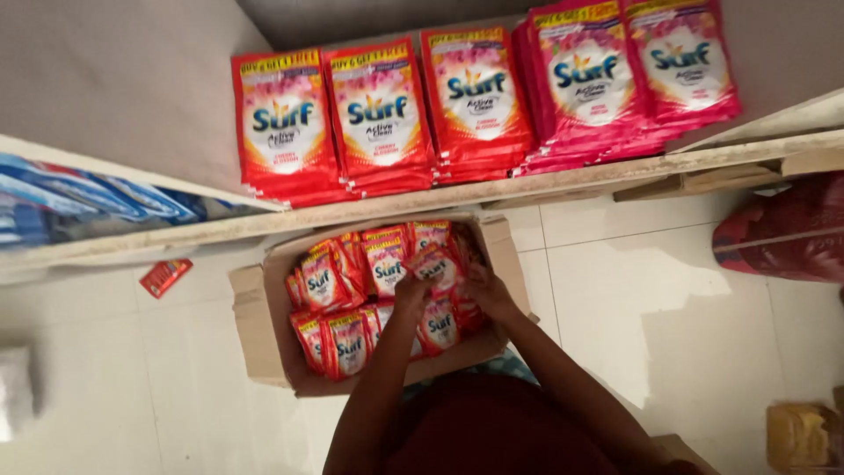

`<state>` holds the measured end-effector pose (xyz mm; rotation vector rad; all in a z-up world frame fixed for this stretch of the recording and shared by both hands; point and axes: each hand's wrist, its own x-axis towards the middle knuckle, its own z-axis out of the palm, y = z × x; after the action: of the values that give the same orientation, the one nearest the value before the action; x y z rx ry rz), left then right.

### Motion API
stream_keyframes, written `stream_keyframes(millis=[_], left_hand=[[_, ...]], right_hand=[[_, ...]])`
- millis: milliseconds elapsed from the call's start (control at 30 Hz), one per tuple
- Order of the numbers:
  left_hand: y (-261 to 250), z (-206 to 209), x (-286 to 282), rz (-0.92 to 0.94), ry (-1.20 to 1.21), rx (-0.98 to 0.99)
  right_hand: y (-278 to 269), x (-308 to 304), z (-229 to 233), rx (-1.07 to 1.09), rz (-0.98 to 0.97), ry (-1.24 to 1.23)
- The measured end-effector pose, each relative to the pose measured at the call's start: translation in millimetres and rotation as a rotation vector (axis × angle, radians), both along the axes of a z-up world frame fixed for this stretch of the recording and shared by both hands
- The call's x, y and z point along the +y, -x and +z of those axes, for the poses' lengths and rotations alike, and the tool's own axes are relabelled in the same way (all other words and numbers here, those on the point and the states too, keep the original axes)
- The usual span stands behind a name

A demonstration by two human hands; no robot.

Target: The person repeatedly takes red packets of Surf detergent from a cardboard box on the floor and places them onto a white shelf. The person arranges the packets in neat rows on the shelf, working from the box until the shelf is filled.

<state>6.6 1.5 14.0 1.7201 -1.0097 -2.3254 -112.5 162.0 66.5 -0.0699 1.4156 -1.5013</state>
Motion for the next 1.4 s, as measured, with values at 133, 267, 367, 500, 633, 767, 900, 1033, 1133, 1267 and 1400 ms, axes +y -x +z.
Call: stream_keyframes(millis=[133,267,367,500,633,767,900,1033,1133,1267,1400], left_hand=[[-20.8,52.5,0.9,0.028,-0.111,0.442],[-39.7,76.5,-3.3,0.005,-0.181,0.52],[-48.6,107.0,-8.0,0.005,-0.149,0.571],[-72.5,69.3,-6.4,-0.026,-0.118,0.586],[-63.5,77.6,0.5,0.034,-0.251,0.622],[-67.3,122.8,5.0,-0.008,-0.185,0.606],[-61.8,141.3,-5.0,-0.124,-0.037,0.498],[-52.6,148.2,-6.1,-0.057,0.112,0.441],[-42.9,175.7,-6.3,-0.139,0.384,0.436],[-21.6,225.6,-3.5,-0.218,0.517,0.504],[9.9,290.7,1.5,-0.208,0.513,0.692]], right_hand=[[4.0,-16.8,-11.8,-0.165,0.027,-0.16],[3.9,-32.1,7.6,-0.267,0.131,-0.327],[1.1,-42.3,49.7,-0.19,0.167,-0.345],[-3.5,-39.4,47.6,-0.17,0.213,-0.3],[-4.5,-28.4,11.3,-0.276,0.281,-0.315],[-11.9,-24.8,35.2,-0.349,0.222,-0.188],[-9.2,-33.5,73.4,-0.22,0.165,-0.08],[-7.0,-38.6,108.5,-0.018,0.172,-0.128],[-5.1,-38.1,137.9,0.052,0.136,-0.127],[10.0,-32.5,182.6,0.133,0.045,0.125],[43.7,-21.9,245.9,0.323,0.047,0.305]])
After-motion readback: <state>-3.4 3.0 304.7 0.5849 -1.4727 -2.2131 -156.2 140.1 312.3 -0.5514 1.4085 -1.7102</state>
